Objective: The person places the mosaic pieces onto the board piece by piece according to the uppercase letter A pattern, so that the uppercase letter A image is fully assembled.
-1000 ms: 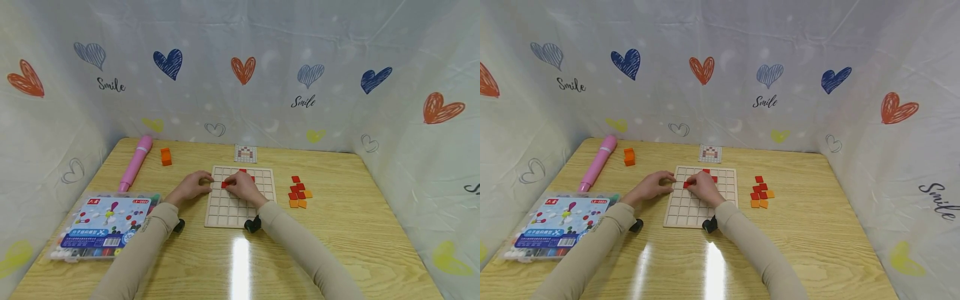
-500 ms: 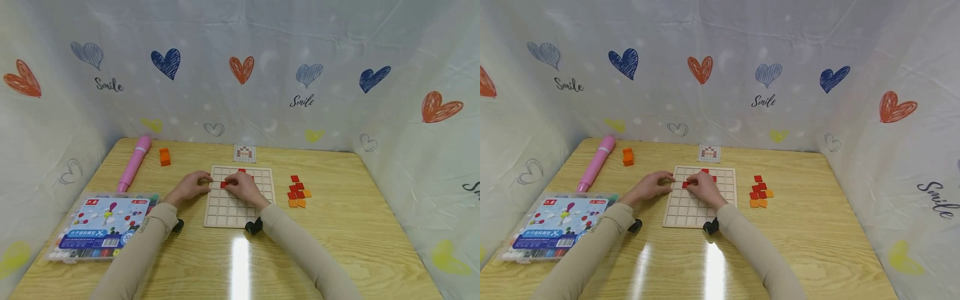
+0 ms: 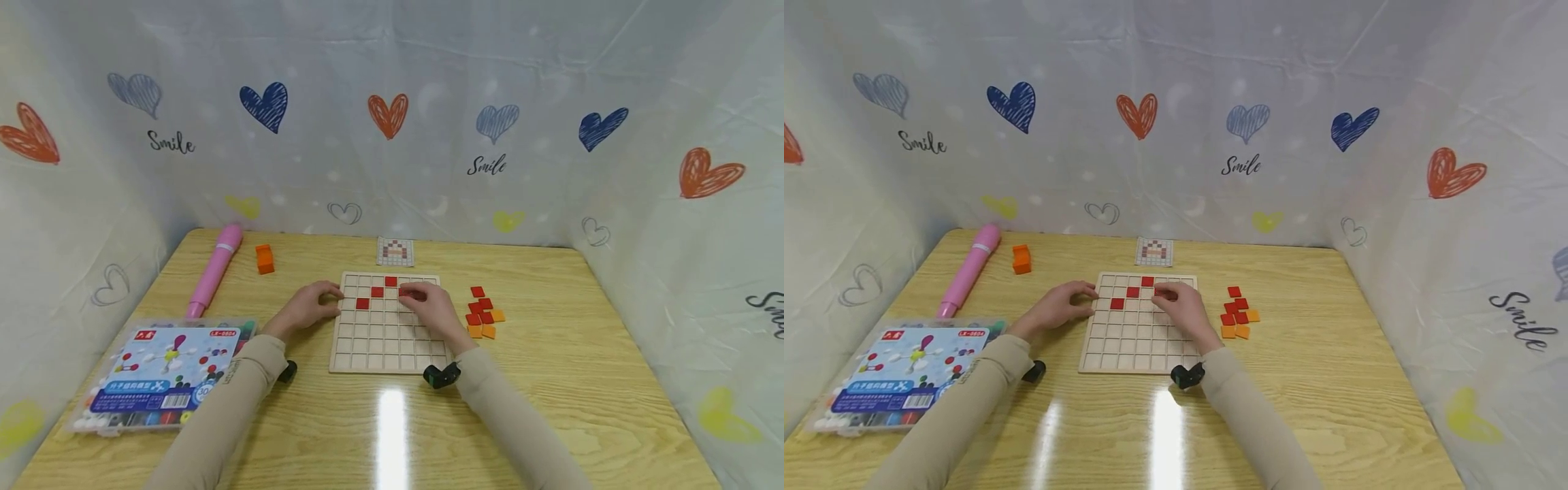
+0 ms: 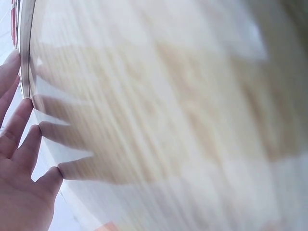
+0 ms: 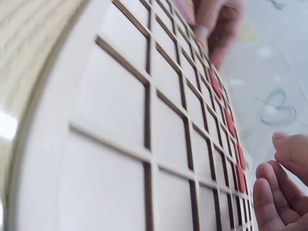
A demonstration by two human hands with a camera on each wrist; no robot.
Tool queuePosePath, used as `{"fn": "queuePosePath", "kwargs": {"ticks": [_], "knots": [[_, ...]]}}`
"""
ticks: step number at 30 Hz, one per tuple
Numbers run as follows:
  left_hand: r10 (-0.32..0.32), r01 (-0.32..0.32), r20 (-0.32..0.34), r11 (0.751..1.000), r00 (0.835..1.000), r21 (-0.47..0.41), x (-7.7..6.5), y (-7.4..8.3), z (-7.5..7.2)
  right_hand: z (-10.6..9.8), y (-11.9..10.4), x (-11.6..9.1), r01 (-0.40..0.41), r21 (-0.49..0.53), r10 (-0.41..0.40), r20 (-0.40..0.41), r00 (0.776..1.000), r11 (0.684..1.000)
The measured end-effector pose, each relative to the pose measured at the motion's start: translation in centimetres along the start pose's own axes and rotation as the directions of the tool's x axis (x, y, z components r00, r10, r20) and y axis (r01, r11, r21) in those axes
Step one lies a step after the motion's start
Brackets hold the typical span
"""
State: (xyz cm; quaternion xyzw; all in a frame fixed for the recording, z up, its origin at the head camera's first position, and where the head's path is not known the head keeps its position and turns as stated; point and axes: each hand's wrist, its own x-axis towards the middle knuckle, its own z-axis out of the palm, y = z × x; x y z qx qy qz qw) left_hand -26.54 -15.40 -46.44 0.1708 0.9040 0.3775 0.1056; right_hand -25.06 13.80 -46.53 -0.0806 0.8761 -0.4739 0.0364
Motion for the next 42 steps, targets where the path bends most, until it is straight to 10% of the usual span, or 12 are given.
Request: {"fn": "queuePosePath", "kwargs": {"ticks": [23, 30, 42], "knots": [[-0.022, 0.022, 0.007, 1.0, 1.0, -0.016, -0.1, -0.2, -0.1, -7.9, 6.0, -1.8, -0.143, 0.03, 0.144, -0.342, 0.929, 0.989], [-0.02, 0.02, 0.01, 1.0, 1.0, -0.023, 0.0, -0.3, -0.1, -9.3, 7.5, -1.9, -0.237, 0.109, 0.26, -0.328, 0.908, 0.965], [0.002, -0.002, 0.004, 1.0, 1.0, -0.015, 0.2, -0.2, 0.0, -9.4, 7.2, -1.3, -0.283, -0.072, 0.252, -0.29, 0.923, 0.956]]}}
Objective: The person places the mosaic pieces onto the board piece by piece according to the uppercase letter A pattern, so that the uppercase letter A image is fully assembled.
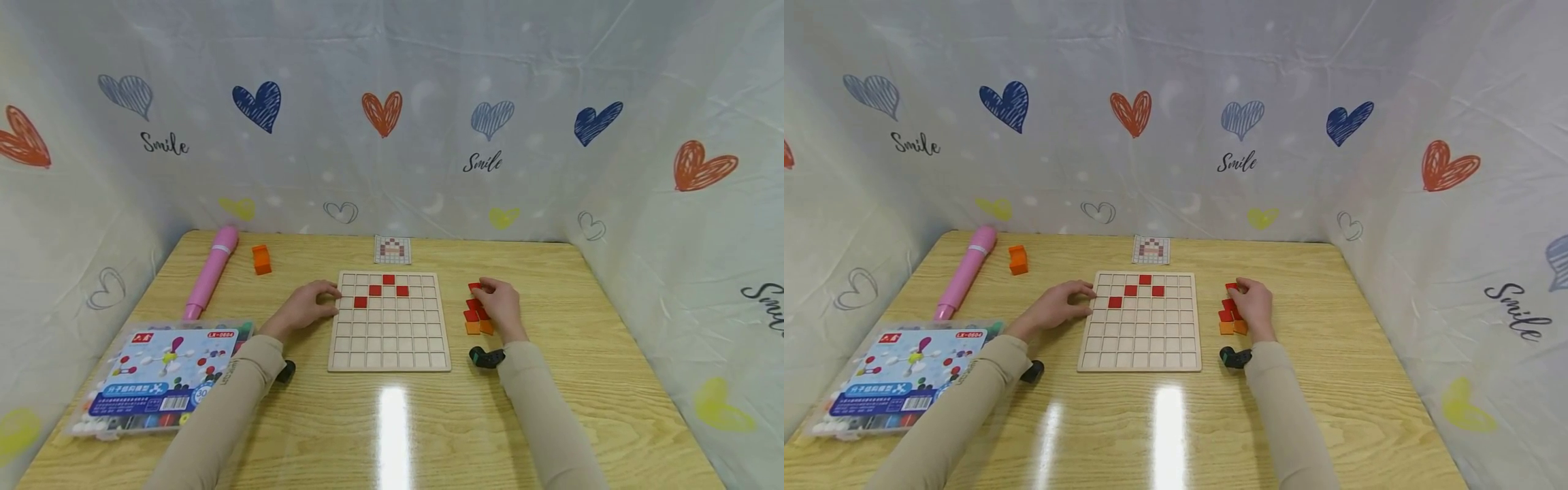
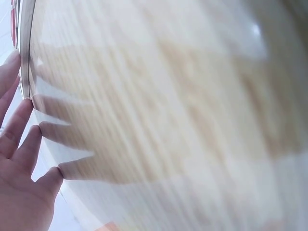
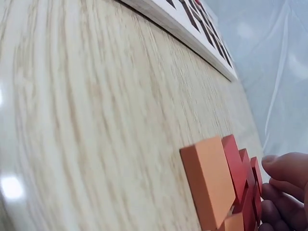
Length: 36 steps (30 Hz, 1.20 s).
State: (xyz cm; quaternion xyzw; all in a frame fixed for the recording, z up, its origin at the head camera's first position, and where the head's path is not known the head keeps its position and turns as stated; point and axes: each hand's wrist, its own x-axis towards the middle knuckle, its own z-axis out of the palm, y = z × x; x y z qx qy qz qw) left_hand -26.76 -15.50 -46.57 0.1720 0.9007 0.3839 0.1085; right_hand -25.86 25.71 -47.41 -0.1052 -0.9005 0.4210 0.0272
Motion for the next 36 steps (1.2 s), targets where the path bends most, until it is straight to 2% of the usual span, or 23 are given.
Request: {"fn": "queuePosePath", "kwargs": {"ticks": [5, 12, 20, 24, 31, 36], "knots": [[0.013, -0.013, -0.002, 1.0, 1.0, 0.009, 0.0, 0.0, -0.1, 0.5, -0.5, 0.4, 0.017, -0.026, -0.016, 0.04, 0.999, 1.0], [-0.001, 0.001, 0.007, 1.0, 1.0, 0.007, 0.0, 0.2, -0.1, 0.9, -1.2, 0.5, 0.112, -0.142, -0.099, 0.094, 0.991, 0.984], [0.0, 0.0, 0.005, 1.0, 1.0, 0.014, -0.1, 0.3, -0.2, 1.3, -1.5, 0.6, 0.202, -0.143, -0.181, 0.148, 0.972, 0.969], [-0.002, 0.002, 0.004, 1.0, 1.0, 0.015, -0.1, 0.3, -0.2, 1.5, -1.7, 0.7, 0.26, -0.148, -0.232, 0.182, 0.956, 0.954], [-0.014, 0.014, 0.013, 1.0, 1.0, 0.008, -0.1, 0.3, -0.1, 1.5, -1.5, 0.7, 0.317, -0.179, -0.283, 0.189, 0.94, 0.932], [-0.019, 0.019, 0.014, 1.0, 1.0, 0.0, -0.1, 0.3, -0.1, 1.3, -1.5, 0.8, 0.373, -0.244, -0.335, 0.183, 0.924, 0.895]]}}
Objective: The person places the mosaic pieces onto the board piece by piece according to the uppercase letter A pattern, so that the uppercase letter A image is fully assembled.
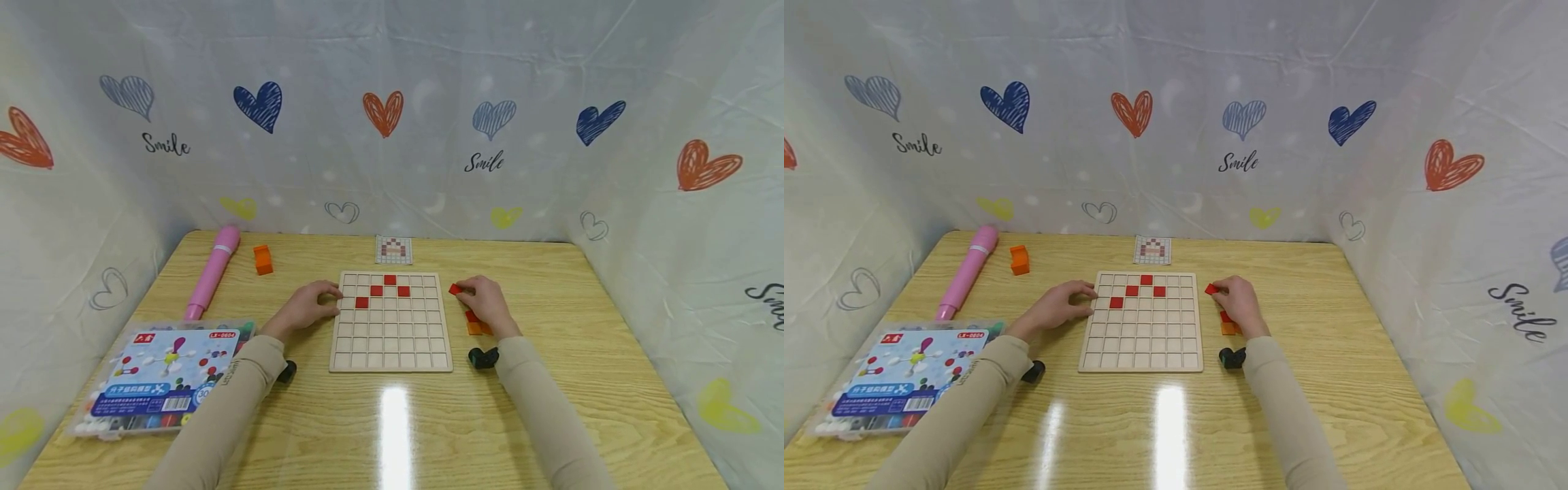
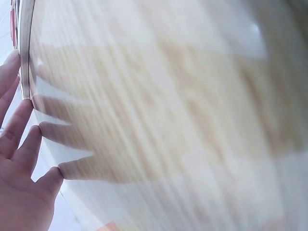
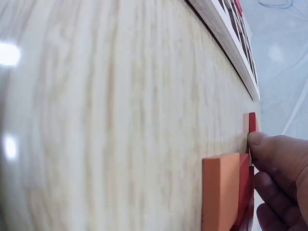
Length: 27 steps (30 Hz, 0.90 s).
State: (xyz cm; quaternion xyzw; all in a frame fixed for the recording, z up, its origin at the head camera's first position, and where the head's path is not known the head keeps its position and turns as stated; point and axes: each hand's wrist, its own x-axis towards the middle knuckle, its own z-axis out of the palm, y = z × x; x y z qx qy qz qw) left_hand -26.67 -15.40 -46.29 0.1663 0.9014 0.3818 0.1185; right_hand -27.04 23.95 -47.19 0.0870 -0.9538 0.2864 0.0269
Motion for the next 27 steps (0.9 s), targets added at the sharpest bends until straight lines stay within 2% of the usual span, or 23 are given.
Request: {"fn": "queuePosePath", "kwargs": {"ticks": [3, 7, 14, 17, 21, 27], "knots": [[0.015, -0.015, -0.006, 1.0, 1.0, -0.002, -0.1, 0.0, 0.0, -0.1, -0.1, -0.1, 0.011, -0.032, -0.011, -0.005, 1.0, 0.999], [0.036, -0.036, -0.017, 0.999, 0.999, 0.004, 0.0, -0.2, 0.1, -0.3, -0.5, -0.3, -0.008, -0.007, 0.008, -0.006, 1.0, 1.0], [0.025, -0.025, -0.013, 1.0, 1.0, -0.006, -0.1, -0.2, 0.1, -0.7, -1.7, -0.8, -0.018, 0.104, 0.02, -0.017, 1.0, 0.994], [0.018, -0.018, -0.008, 1.0, 1.0, -0.002, -0.1, -0.3, 0.1, -0.8, -2.2, -1.0, -0.04, 0.163, 0.04, 0.003, 0.999, 0.986], [0.01, -0.01, -0.008, 1.0, 1.0, -0.001, 0.0, -0.4, 0.1, -0.7, -3.2, -1.0, -0.039, 0.19, 0.035, 0.026, 0.999, 0.981], [0.013, -0.013, -0.01, 1.0, 1.0, -0.008, 0.0, -0.2, 0.0, 0.3, -5.5, -0.9, -0.064, 0.228, 0.042, 0.104, 0.994, 0.972]]}}
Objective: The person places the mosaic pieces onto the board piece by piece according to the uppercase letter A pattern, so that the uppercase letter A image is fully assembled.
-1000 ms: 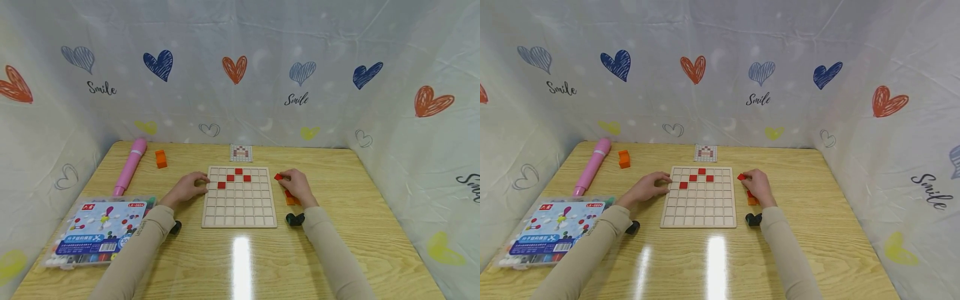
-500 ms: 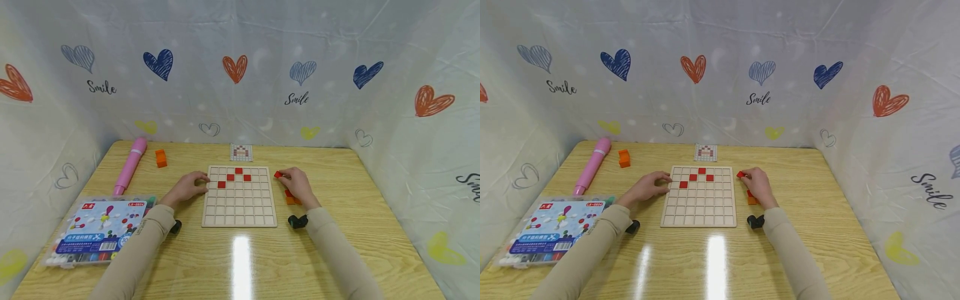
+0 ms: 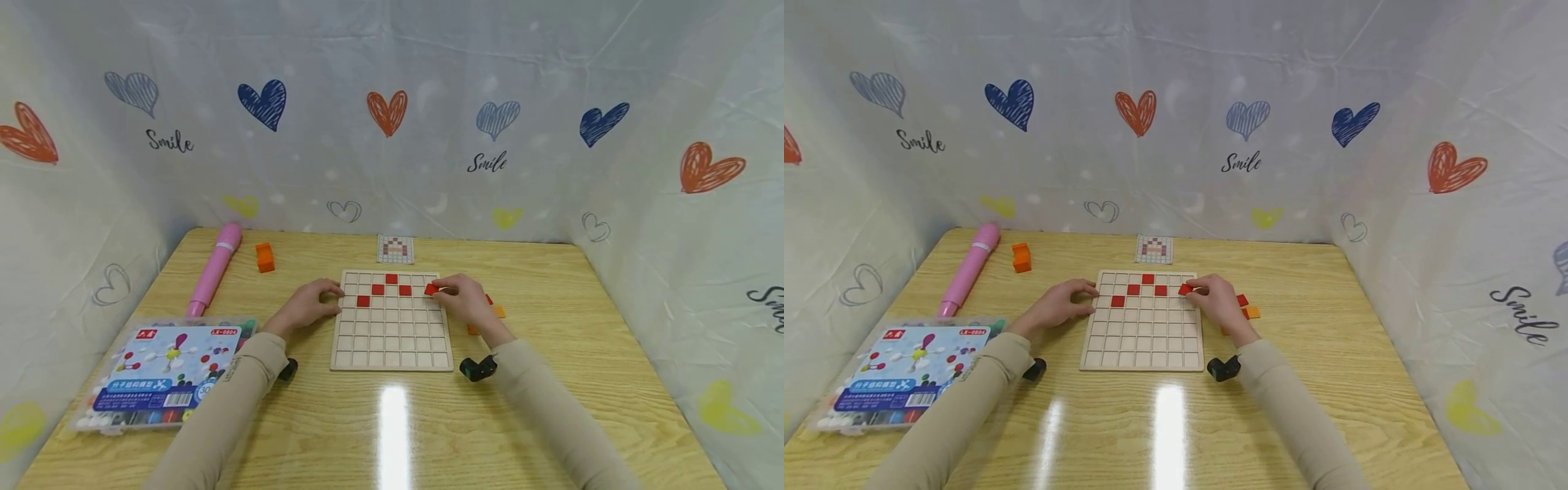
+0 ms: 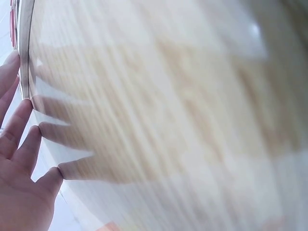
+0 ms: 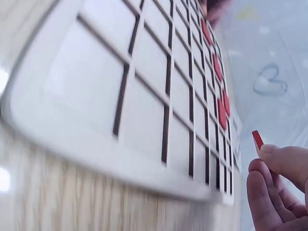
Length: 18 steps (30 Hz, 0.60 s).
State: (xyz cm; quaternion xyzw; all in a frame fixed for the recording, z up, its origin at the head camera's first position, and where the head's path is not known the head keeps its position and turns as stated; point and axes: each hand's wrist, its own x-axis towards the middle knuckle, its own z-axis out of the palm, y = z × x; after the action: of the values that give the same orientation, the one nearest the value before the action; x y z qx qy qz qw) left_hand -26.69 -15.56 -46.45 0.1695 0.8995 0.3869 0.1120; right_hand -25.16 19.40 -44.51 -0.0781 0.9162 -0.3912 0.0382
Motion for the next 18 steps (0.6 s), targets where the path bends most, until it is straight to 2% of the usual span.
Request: {"fn": "queuePosePath", "kwargs": {"ticks": [4, 10, 18], "knots": [[0.0, 0.0, 0.002, 1.0, 1.0, 0.001, 0.1, 0.0, 0.0, 1.5, -1.5, 0.0, 0.03, -0.003, -0.03, 0.03, 0.999, 1.0], [-0.003, 0.003, 0.006, 1.0, 1.0, 0.001, 0.0, 0.0, 0.0, 4.3, -3.4, 0.0, 0.14, -0.037, -0.135, 0.107, 0.985, 0.989], [0.005, -0.005, 0.003, 1.0, 1.0, 0.016, -0.1, 0.1, 0.0, 6.8, -5.4, 0.6, 0.2, -0.044, -0.19, 0.176, 0.966, 0.979]]}}
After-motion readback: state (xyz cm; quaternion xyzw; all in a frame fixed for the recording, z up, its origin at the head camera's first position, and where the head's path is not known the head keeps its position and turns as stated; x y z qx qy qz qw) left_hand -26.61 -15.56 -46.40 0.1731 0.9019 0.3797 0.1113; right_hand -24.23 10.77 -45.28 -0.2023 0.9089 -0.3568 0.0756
